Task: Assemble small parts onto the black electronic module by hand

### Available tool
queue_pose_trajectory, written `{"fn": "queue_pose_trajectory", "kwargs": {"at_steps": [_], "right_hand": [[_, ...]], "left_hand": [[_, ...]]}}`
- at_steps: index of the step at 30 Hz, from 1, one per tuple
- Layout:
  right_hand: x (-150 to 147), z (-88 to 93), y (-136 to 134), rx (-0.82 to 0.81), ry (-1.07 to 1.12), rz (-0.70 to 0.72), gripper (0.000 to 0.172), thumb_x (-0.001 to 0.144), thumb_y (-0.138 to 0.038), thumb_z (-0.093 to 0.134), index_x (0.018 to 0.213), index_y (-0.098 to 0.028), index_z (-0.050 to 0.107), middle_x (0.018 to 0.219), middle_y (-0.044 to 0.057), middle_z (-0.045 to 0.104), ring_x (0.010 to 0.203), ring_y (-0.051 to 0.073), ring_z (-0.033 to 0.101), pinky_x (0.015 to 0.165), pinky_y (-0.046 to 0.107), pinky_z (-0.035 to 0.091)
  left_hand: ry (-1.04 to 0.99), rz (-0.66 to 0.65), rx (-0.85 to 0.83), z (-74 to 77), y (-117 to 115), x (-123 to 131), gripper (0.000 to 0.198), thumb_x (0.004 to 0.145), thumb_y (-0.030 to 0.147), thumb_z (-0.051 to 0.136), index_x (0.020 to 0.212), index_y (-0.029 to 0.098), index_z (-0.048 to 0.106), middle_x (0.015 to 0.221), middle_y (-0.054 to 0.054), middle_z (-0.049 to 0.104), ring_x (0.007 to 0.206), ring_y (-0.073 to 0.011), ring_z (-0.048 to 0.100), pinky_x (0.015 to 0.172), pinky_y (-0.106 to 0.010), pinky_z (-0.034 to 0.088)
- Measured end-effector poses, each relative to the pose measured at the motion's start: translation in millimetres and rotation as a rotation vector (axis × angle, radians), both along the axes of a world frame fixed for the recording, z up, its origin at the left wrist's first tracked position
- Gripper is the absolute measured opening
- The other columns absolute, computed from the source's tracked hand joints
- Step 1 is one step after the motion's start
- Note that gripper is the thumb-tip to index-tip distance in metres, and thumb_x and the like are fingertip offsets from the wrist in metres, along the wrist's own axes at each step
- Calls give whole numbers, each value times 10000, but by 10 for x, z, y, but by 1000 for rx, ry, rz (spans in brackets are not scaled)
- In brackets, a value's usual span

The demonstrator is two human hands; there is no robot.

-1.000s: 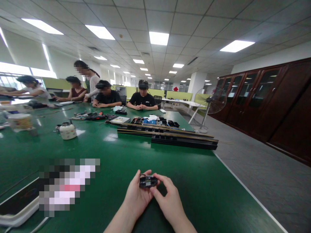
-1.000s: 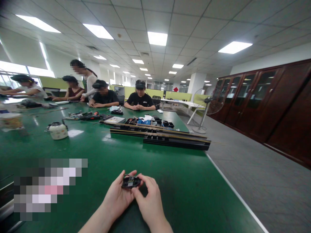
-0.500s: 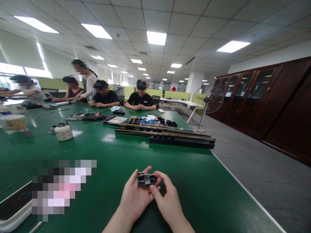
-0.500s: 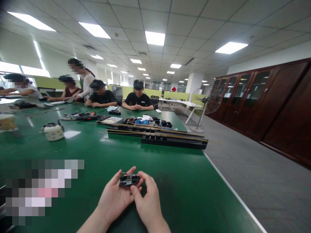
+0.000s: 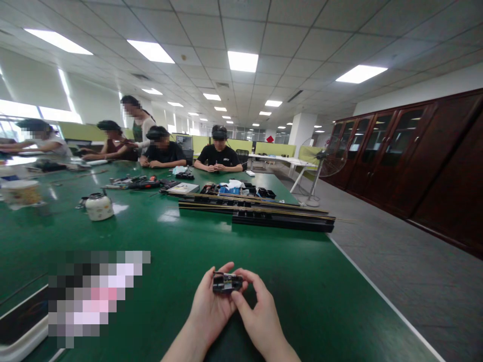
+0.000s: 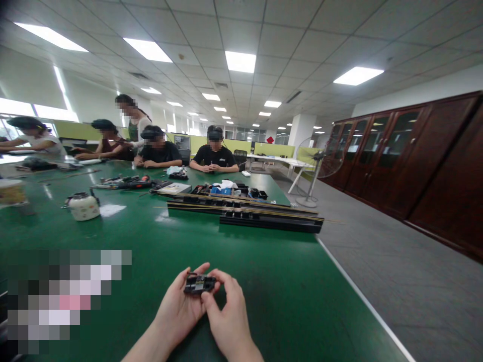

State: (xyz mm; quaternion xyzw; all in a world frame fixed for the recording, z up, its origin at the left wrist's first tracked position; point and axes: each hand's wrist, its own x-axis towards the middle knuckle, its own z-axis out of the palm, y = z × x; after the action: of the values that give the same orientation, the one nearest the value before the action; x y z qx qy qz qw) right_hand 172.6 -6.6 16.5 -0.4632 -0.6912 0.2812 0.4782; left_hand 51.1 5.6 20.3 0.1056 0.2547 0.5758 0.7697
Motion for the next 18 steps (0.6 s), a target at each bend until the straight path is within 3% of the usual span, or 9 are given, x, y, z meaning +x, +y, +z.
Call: {"fn": "queue_pose_trajectory", "kwargs": {"at_steps": [18], "right_hand": [[-10,1,-13,42,-9,-5,349,697,-159,585,1039,-234,588,1034,61,633,988,224,574,883,369,457]], "left_hand": [[-13,5,-37,15,3,7,272,794,333,445,926,125,559,763,-99,675,584,-200,648,584,-307,492]]}}
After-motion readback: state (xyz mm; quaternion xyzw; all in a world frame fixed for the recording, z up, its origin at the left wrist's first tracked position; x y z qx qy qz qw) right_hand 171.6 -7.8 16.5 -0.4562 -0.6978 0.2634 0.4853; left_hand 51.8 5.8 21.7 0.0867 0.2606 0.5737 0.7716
